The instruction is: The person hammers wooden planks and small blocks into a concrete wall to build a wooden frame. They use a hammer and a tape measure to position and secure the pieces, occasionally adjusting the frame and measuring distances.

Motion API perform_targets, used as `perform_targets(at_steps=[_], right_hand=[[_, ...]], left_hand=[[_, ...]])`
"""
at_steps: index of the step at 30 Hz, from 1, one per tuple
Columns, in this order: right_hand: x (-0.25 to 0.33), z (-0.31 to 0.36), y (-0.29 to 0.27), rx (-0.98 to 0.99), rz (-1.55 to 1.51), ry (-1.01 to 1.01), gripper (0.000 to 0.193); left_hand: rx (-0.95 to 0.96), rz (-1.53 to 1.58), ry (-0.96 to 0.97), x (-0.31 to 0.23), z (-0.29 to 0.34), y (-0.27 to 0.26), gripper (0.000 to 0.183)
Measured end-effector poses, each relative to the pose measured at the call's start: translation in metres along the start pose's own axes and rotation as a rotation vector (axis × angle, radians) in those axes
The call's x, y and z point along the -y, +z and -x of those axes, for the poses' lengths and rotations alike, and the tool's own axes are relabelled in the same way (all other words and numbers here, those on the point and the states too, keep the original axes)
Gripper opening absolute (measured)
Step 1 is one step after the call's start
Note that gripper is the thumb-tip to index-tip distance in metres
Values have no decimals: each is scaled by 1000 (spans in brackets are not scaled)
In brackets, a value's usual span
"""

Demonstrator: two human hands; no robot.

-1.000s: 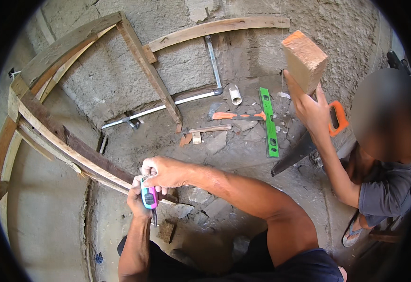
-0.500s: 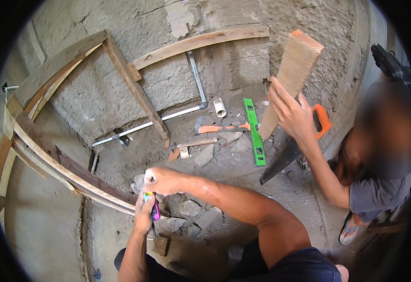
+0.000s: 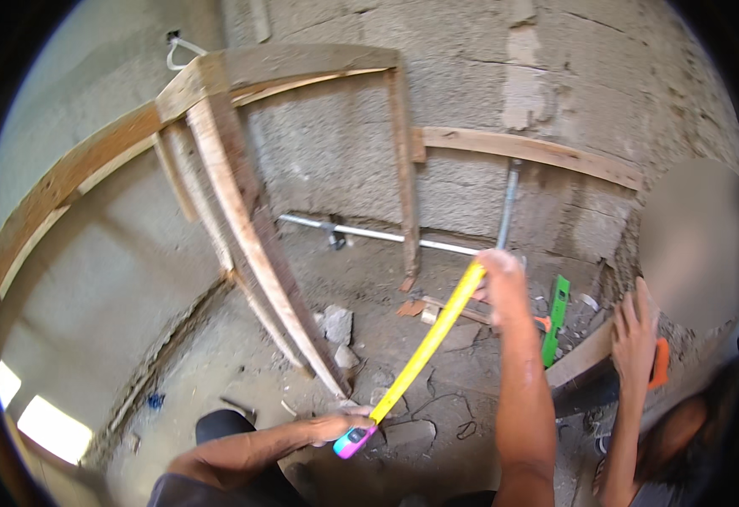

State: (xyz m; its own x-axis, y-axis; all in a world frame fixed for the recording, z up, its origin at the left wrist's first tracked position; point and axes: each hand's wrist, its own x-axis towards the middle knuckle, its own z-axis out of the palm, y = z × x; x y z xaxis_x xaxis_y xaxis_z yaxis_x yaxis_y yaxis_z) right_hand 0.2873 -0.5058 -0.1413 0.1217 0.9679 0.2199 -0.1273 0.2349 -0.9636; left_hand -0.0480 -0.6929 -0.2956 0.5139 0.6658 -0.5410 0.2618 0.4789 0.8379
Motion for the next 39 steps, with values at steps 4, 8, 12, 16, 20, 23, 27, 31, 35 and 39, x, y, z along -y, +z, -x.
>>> perform_targets(at_steps=[4,8,12,16,20,23,27,31,35,39], right_hand=[[-8,-26,-43,-135,-294,-28,28],[-38,-54,-42,-156,-550,26,25],[-60,-72,9,-199,-690,82,32],[-50,-39,97,-64,-622,113,37],[-32,31,196,277,-415,160,47],[-23,71,240,550,-355,179,50],[-17,83,267,510,-415,70,52],[-13,77,275,448,-642,131,47],[-10,66,276,481,-528,157,31],[-5,48,271,476,-615,169,31]], left_hand=[[251,90,-165,32,62,19,43],[172,301,-342,36,122,33,37],[43,268,-425,15,177,22,37],[-307,-101,-307,-26,210,5,33],[-568,-595,-79,-114,207,-30,28],[-705,-674,-66,-185,185,-51,33],[-749,-1016,60,-244,153,-64,34],[-833,-656,47,-254,137,-61,24],[-857,-410,52,-240,150,-49,30],[-855,-563,13,-221,192,-32,38]])
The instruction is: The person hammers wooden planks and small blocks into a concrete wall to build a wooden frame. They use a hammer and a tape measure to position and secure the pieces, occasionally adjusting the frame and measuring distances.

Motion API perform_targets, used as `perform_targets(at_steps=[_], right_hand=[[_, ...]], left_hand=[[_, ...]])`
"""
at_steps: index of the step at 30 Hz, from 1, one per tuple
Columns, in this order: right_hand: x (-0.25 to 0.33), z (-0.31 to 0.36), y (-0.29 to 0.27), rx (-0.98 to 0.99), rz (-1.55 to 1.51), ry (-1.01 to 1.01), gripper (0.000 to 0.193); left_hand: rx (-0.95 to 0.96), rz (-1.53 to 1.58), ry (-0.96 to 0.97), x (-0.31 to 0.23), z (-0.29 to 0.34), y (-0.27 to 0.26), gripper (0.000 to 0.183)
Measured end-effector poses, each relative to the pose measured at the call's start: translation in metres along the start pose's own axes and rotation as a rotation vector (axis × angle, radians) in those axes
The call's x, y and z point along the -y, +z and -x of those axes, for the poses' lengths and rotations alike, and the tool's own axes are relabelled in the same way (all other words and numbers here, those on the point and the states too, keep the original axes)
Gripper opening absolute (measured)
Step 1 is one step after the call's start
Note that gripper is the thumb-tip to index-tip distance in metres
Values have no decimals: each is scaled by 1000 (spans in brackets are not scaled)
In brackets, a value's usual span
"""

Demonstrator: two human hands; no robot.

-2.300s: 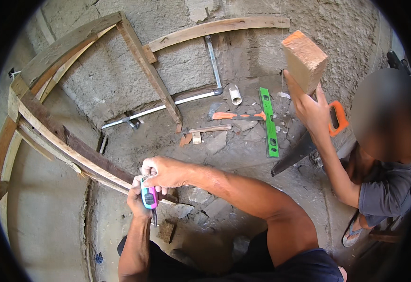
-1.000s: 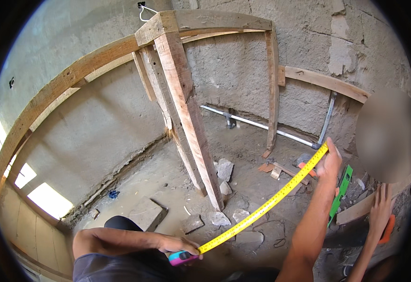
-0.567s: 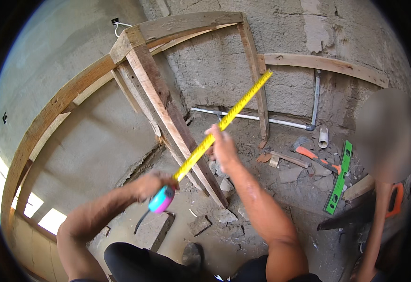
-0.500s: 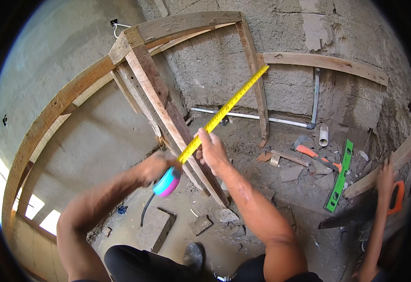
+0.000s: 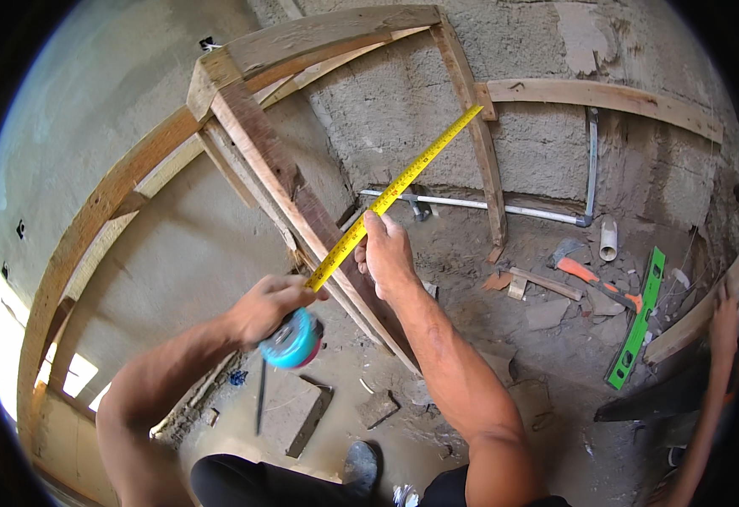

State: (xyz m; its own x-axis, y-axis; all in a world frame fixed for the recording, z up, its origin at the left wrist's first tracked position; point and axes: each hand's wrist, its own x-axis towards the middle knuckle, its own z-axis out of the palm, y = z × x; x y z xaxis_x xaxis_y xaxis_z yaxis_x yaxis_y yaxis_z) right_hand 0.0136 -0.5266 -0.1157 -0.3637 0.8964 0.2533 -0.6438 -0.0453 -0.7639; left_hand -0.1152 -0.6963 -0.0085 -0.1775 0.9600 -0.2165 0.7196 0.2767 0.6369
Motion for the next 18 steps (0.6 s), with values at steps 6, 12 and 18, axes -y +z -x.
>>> perform_targets(at_steps=[6,12,18], right_hand=[[10,-26,-13,2,-102,-32,31],[10,-36,-14,39,-134,-25,33],[13,-38,-8,48,-132,-20,35]], left_hand=[[-53,-54,-48,18,45,-11,39],[-93,-137,-26,6,51,-15,44],[-118,-212,-15,-5,53,-17,47]])
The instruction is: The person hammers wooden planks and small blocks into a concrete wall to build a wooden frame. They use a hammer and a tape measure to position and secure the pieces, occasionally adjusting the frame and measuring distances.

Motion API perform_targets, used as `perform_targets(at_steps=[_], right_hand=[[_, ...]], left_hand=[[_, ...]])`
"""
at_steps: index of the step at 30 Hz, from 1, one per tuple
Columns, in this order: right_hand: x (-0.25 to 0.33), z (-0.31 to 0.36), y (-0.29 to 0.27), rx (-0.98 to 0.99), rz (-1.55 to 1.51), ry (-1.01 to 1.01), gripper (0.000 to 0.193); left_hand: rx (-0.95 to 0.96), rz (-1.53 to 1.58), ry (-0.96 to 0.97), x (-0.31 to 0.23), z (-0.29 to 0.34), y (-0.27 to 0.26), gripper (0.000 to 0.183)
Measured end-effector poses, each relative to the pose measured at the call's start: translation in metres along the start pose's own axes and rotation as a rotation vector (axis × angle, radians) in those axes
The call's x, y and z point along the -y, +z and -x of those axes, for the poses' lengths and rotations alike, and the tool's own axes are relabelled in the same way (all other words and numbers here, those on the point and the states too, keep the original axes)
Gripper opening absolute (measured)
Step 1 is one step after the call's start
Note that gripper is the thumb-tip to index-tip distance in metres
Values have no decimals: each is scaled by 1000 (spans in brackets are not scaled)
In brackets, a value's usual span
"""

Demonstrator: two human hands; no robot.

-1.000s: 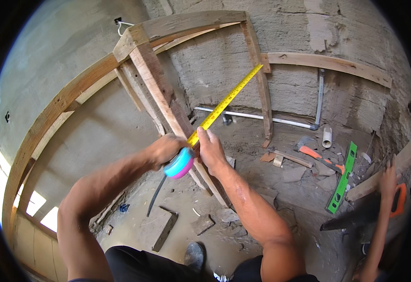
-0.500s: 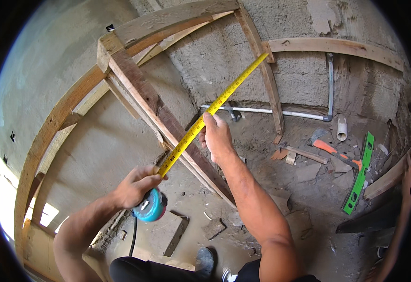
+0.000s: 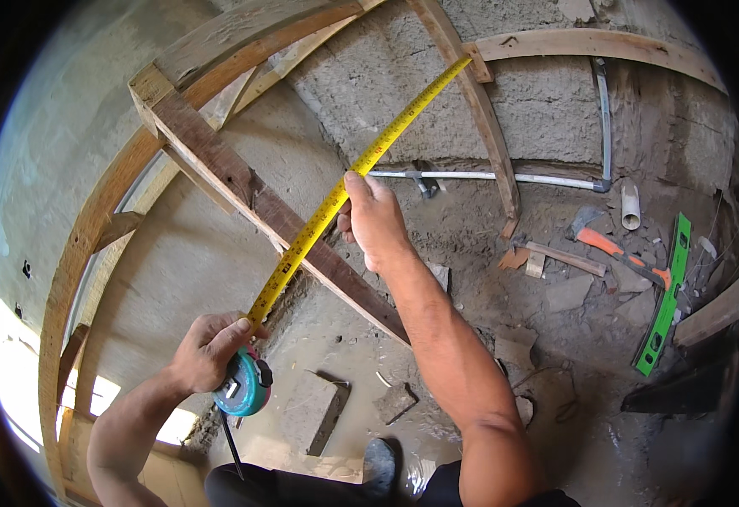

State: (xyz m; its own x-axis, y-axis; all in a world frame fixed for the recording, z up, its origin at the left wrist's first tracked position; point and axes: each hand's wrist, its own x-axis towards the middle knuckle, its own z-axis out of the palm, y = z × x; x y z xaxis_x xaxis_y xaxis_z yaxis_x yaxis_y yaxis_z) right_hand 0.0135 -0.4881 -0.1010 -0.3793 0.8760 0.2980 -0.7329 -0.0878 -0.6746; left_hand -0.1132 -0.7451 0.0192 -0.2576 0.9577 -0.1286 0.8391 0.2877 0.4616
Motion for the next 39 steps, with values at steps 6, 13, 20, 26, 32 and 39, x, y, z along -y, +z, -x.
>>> perform_targets(at_steps=[6,13,20,26,32,39], right_hand=[[0,0,4,34,-2,-12,36],[-3,-6,6,41,-24,-11,37],[-6,5,16,-41,107,-16,37],[2,44,25,152,534,-481,47],[18,82,38,386,969,-500,41],[79,84,-27,299,1322,-266,41]], left_hand=[[-21,-61,-2,-5,2,-10,49],[-32,-174,123,-2,-5,-17,50],[-4,-60,96,7,-8,-6,43],[-71,173,168,20,-24,18,36],[-172,380,464,25,-57,39,36],[-216,669,665,80,-84,44,40]])
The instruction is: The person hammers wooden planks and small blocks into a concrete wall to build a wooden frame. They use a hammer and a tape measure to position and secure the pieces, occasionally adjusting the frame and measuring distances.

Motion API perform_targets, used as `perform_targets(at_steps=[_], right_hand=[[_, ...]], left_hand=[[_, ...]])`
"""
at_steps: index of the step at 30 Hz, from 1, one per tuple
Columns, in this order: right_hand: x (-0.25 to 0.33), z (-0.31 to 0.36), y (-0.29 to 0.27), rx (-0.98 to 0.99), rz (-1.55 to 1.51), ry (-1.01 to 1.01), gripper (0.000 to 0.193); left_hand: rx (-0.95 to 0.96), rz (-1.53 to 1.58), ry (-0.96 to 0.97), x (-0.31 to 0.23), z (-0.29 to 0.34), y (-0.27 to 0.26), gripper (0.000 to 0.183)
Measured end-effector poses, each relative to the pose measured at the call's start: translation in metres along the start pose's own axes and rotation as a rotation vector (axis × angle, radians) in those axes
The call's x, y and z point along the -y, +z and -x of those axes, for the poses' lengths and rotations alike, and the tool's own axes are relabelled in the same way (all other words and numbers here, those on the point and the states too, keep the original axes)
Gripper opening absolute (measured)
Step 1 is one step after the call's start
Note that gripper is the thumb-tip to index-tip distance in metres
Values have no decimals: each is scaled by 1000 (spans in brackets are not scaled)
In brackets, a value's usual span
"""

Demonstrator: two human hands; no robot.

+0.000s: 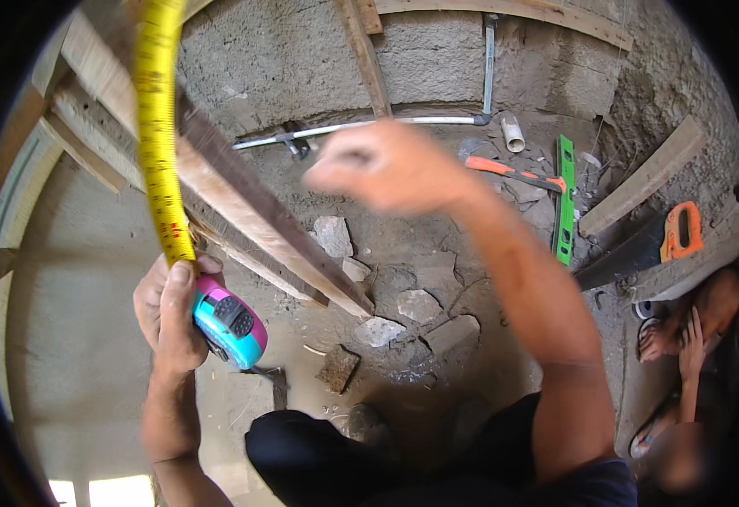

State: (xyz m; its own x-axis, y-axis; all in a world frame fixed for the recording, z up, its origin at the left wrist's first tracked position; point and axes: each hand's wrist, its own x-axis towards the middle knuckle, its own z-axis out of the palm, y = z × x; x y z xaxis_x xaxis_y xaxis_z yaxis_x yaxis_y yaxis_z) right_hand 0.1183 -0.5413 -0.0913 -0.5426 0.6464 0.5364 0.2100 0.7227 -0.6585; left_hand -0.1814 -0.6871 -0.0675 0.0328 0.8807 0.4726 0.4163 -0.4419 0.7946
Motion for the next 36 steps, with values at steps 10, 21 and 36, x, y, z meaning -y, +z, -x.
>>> perform_targets(at_steps=[10,21,36], right_hand=[[-154,58,-97,-116,751,741,44],[-382,117,-22,218,937,766,38],[-418,66,-73,411,620,542,50]], left_hand=[[-192,482,519,5,-34,-24,42],[-106,163,683,-52,-82,15,41],[-170,-48,522,-58,-112,21,37]])
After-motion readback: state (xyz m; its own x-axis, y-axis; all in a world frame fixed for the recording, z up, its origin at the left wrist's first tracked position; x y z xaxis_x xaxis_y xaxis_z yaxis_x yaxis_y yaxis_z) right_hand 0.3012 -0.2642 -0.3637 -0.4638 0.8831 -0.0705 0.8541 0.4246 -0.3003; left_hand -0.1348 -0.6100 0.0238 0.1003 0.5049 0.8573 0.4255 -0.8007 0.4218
